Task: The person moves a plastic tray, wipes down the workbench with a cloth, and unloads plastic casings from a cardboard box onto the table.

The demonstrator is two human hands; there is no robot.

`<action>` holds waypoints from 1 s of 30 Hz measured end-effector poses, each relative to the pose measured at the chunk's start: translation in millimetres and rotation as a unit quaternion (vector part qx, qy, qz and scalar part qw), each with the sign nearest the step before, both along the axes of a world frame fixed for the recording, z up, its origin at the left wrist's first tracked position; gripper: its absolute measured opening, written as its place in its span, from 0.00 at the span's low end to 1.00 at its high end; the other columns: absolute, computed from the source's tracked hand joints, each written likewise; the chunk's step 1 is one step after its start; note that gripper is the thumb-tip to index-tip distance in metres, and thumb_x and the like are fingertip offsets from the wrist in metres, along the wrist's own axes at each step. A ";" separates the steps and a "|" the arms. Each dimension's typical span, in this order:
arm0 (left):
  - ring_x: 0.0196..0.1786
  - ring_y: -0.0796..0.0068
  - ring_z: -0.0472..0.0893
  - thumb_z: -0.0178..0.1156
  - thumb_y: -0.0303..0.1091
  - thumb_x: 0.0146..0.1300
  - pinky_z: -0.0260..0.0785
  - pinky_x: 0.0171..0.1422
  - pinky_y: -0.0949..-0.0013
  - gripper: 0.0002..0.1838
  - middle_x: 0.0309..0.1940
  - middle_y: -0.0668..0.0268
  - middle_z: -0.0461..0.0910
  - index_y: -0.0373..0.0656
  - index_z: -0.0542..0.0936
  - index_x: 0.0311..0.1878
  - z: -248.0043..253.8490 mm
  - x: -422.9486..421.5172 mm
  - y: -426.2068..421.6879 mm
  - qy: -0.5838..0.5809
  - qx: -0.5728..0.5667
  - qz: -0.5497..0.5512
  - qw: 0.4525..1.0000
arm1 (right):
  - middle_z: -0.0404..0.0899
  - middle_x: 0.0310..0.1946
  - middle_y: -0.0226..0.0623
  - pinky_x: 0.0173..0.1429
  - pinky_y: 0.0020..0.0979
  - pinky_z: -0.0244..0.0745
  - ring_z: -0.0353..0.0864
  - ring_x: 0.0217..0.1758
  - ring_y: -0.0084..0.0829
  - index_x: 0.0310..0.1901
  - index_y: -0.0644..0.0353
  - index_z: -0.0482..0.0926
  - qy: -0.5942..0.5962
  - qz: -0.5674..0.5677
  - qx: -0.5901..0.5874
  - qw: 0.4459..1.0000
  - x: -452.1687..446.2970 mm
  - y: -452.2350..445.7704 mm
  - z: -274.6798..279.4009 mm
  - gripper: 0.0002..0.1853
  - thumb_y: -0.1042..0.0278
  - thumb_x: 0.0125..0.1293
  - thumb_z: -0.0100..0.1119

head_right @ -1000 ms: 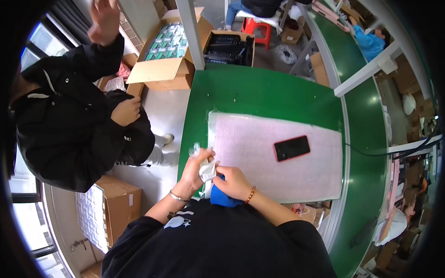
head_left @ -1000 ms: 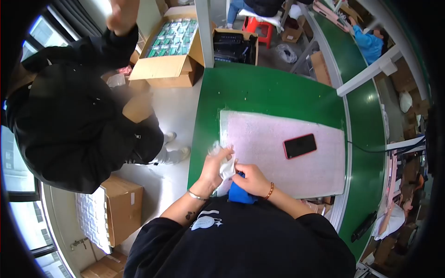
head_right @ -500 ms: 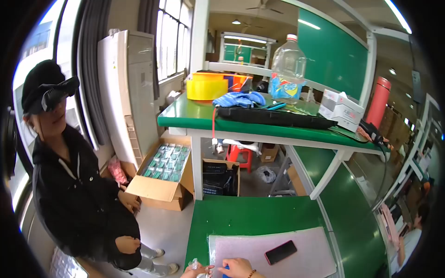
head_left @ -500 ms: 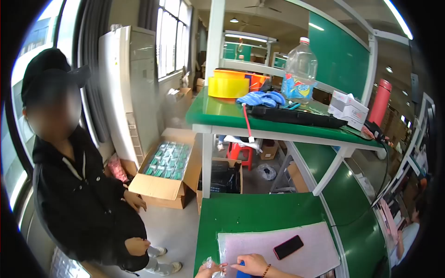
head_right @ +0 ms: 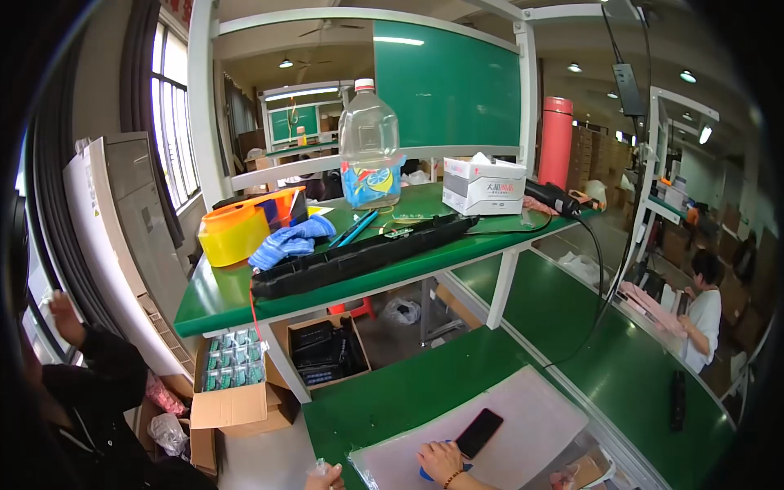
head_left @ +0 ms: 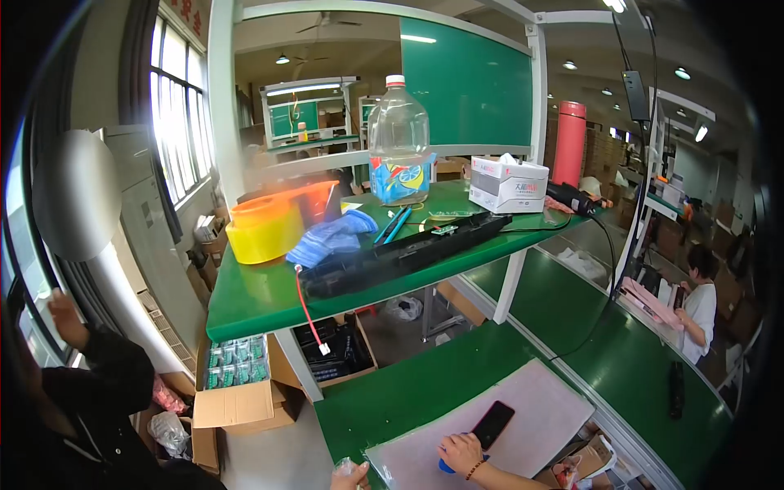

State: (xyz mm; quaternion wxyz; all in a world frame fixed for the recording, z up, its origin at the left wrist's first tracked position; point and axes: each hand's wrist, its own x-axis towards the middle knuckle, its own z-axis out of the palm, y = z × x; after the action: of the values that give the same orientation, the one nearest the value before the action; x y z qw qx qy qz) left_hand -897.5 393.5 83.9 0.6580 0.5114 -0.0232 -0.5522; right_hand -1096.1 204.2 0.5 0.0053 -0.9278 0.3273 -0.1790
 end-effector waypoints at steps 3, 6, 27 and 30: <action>0.19 0.82 0.66 0.58 0.39 0.63 0.60 0.21 0.75 0.12 0.15 0.75 0.62 0.50 0.68 0.27 11.8 6.2 -1.1 -0.054 0.028 -0.012 0.998 | 0.78 0.38 0.40 0.47 0.33 0.71 0.78 0.40 0.34 0.34 0.56 0.79 0.023 0.097 0.027 0.995 -6.9 -7.0 10.4 0.13 0.54 0.55 0.61; 0.19 0.81 0.65 0.56 0.42 0.63 0.60 0.21 0.76 0.13 0.15 0.75 0.62 0.50 0.68 0.26 1.7 15.5 1.0 0.002 0.015 0.033 0.999 | 0.75 0.49 0.44 0.54 0.32 0.70 0.75 0.50 0.37 0.46 0.60 0.78 0.015 0.289 0.258 0.922 1.4 -48.8 107.5 0.20 0.54 0.59 0.60; 0.15 0.79 0.63 0.50 0.50 0.64 0.56 0.19 0.76 0.19 0.12 0.76 0.61 0.53 0.67 0.20 -57.2 -28.0 44.0 0.145 -0.012 0.099 0.984 | 0.80 0.35 0.35 0.45 0.27 0.73 0.78 0.37 0.28 0.36 0.63 0.76 -0.035 0.307 -0.149 0.939 135.7 -95.5 534.6 0.08 0.77 0.52 0.58; 0.15 0.79 0.62 0.50 0.50 0.64 0.56 0.19 0.76 0.19 0.12 0.76 0.61 0.53 0.67 0.19 -65.4 -33.6 57.5 0.152 -0.010 0.101 0.983 | 0.81 0.30 0.32 0.36 0.21 0.73 0.76 0.30 0.18 0.38 0.65 0.78 -0.225 0.526 -0.190 0.798 152.4 -50.7 533.4 0.09 0.69 0.60 0.59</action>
State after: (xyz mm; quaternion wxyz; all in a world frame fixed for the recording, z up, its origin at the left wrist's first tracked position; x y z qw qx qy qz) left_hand -931.1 451.0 18.5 0.7110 0.4151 0.1234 -0.5540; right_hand -943.7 153.5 533.9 -0.0044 -0.8730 -0.2623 -0.4111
